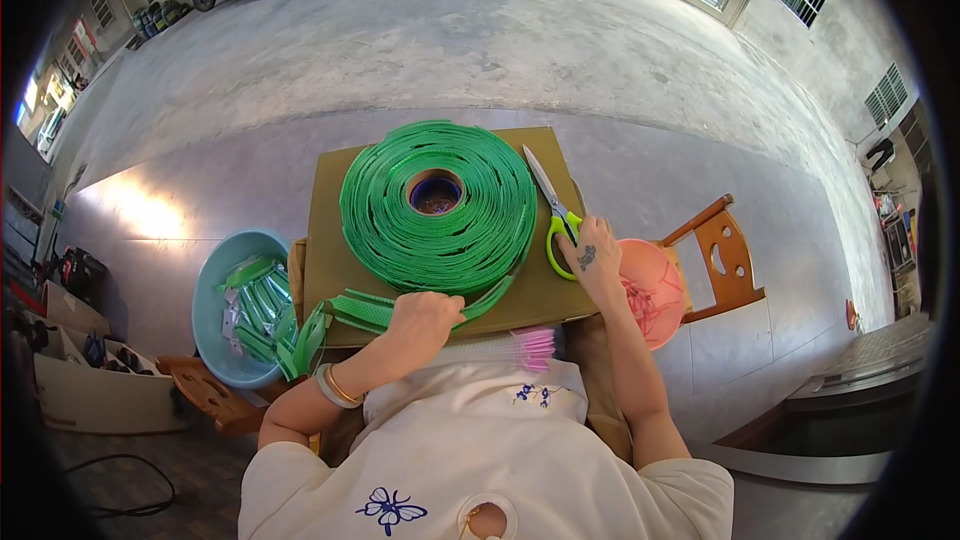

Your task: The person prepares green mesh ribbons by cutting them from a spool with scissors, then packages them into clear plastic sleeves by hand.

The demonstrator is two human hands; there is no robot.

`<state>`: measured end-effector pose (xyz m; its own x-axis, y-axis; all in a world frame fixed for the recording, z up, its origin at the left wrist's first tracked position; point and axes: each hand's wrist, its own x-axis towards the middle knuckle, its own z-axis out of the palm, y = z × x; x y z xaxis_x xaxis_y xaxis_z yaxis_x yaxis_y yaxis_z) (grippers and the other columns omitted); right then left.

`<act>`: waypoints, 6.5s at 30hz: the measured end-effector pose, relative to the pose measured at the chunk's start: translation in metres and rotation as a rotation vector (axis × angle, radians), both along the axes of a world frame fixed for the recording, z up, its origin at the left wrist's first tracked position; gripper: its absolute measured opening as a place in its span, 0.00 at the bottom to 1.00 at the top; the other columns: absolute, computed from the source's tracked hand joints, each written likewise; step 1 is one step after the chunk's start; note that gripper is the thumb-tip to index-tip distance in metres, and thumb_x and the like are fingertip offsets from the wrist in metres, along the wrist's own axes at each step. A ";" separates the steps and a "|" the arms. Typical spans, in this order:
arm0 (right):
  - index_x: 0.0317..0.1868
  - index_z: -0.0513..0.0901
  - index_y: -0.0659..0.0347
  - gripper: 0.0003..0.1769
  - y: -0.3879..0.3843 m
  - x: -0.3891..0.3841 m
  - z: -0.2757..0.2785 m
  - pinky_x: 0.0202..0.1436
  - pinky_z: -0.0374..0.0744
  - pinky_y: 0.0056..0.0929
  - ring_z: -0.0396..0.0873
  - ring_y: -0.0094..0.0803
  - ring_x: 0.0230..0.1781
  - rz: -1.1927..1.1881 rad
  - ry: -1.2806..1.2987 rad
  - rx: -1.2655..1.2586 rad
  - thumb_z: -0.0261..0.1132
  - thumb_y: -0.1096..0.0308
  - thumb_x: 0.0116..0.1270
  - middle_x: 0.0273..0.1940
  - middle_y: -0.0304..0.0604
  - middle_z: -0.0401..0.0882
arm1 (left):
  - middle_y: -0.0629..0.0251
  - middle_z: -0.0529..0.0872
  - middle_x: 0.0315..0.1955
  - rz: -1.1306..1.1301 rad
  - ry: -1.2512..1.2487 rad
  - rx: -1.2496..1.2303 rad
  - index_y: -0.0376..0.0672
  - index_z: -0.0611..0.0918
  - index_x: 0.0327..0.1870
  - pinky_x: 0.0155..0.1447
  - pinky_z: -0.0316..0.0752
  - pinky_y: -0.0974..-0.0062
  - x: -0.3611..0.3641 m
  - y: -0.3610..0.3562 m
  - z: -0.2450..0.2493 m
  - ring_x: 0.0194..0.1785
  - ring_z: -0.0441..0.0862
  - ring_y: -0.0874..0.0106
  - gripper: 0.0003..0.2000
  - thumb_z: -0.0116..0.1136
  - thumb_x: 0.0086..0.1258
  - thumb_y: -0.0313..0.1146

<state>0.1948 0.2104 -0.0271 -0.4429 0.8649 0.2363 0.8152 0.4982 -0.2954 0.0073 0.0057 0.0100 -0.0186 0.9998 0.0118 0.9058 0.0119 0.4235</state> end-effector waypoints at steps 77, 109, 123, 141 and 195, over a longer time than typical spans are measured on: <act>0.37 0.75 0.66 0.41 -0.061 0.004 0.060 0.21 0.72 0.20 0.72 0.22 0.19 0.577 0.456 -1.242 0.43 0.29 0.61 0.23 0.38 0.70 | 0.65 0.84 0.25 0.248 -1.157 0.076 0.32 0.82 0.38 0.24 0.74 0.83 -0.054 0.081 0.058 0.25 0.77 0.82 0.09 0.57 0.66 0.30; 0.28 0.74 0.68 0.19 -0.040 0.001 0.072 0.21 0.71 0.28 0.73 0.27 0.18 0.207 0.519 -0.701 0.59 0.58 0.64 0.19 0.40 0.71 | 0.63 0.84 0.26 0.219 -1.160 -0.002 0.31 0.82 0.36 0.23 0.75 0.81 -0.065 0.074 0.074 0.26 0.79 0.79 0.09 0.58 0.65 0.30; 0.51 0.73 0.70 0.24 -0.031 -0.018 0.083 0.50 0.72 0.35 0.74 0.44 0.44 0.536 0.438 -0.196 0.66 0.63 0.59 0.45 0.54 0.74 | 0.61 0.84 0.29 -0.130 -1.085 0.325 0.31 0.79 0.36 0.31 0.75 0.83 -0.029 0.054 0.174 0.31 0.81 0.78 0.07 0.57 0.66 0.28; 0.35 0.79 0.66 0.06 -0.014 -0.046 0.195 0.27 0.78 0.24 0.78 0.26 0.25 0.510 1.613 -0.727 0.61 0.70 0.63 0.30 0.41 0.81 | 0.59 0.84 0.39 -0.307 -0.891 -0.038 0.33 0.82 0.41 0.48 0.75 0.79 -0.043 0.066 0.184 0.37 0.82 0.75 0.10 0.62 0.61 0.27; 0.56 0.67 0.63 0.33 -0.021 -0.135 0.127 0.49 0.77 0.37 0.76 0.38 0.44 0.723 1.879 -1.313 0.46 0.40 0.68 0.46 0.45 0.75 | 0.45 0.61 0.65 -0.236 -0.572 0.387 0.33 0.85 0.34 0.68 0.52 0.66 -0.057 0.081 0.203 0.67 0.62 0.59 0.09 0.64 0.56 0.30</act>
